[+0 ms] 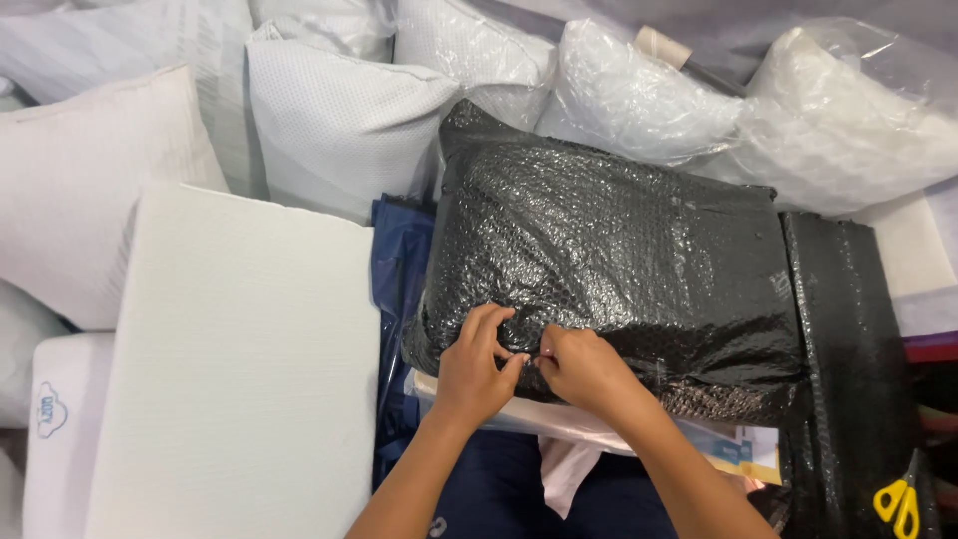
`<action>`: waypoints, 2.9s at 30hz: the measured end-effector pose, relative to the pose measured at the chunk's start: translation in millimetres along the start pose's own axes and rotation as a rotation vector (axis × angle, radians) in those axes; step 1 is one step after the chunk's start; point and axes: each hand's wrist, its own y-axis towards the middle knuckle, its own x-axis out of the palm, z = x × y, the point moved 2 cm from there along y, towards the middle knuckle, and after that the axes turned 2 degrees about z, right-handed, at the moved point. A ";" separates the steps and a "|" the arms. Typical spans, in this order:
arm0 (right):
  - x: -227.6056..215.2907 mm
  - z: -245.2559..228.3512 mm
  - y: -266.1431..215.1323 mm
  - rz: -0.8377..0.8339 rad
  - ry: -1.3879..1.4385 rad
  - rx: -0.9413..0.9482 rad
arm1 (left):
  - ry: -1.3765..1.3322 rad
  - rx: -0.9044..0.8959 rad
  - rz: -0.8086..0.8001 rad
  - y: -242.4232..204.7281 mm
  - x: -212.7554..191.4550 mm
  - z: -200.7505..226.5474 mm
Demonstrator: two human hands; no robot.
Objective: Packaging a pillow into a black bubble mailer and sealing it with tape.
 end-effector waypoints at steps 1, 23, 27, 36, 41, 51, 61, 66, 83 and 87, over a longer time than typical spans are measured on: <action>-1.3 -4.9 0.6 -0.009 0.007 -0.006 | 0.008 -0.010 -0.002 -0.6 -0.6 -0.8; -1.4 -9.3 -32.0 0.386 0.200 0.046 | -0.158 0.070 0.092 -1.6 -5.7 -7.1; 21.2 16.2 -77.1 0.866 0.450 -0.239 | -0.398 0.230 0.233 -13.5 -33.6 17.7; 15.0 37.9 -133.9 0.901 0.670 -0.305 | -1.268 -0.314 -0.042 -53.7 11.6 53.5; -1.6 52.9 -147.0 0.918 0.516 -0.497 | -1.422 -0.488 -0.312 -56.4 29.1 93.3; -7.0 88.2 -166.6 1.081 0.105 -0.602 | -1.529 -0.669 -0.501 -70.9 71.6 132.9; -3.6 115.0 -188.9 1.077 0.150 -0.664 | -1.522 -1.044 -0.473 -81.5 106.6 138.7; 11.3 124.0 -197.9 1.201 0.283 -0.564 | -1.537 -1.262 -0.483 -92.1 126.3 129.5; -32.7 259.9 -143.0 0.988 0.197 -0.314 | 0.290 0.699 -0.147 16.3 205.9 118.9; -22.4 281.8 -125.9 0.896 0.296 -0.236 | 0.291 0.747 -0.100 23.5 216.3 111.8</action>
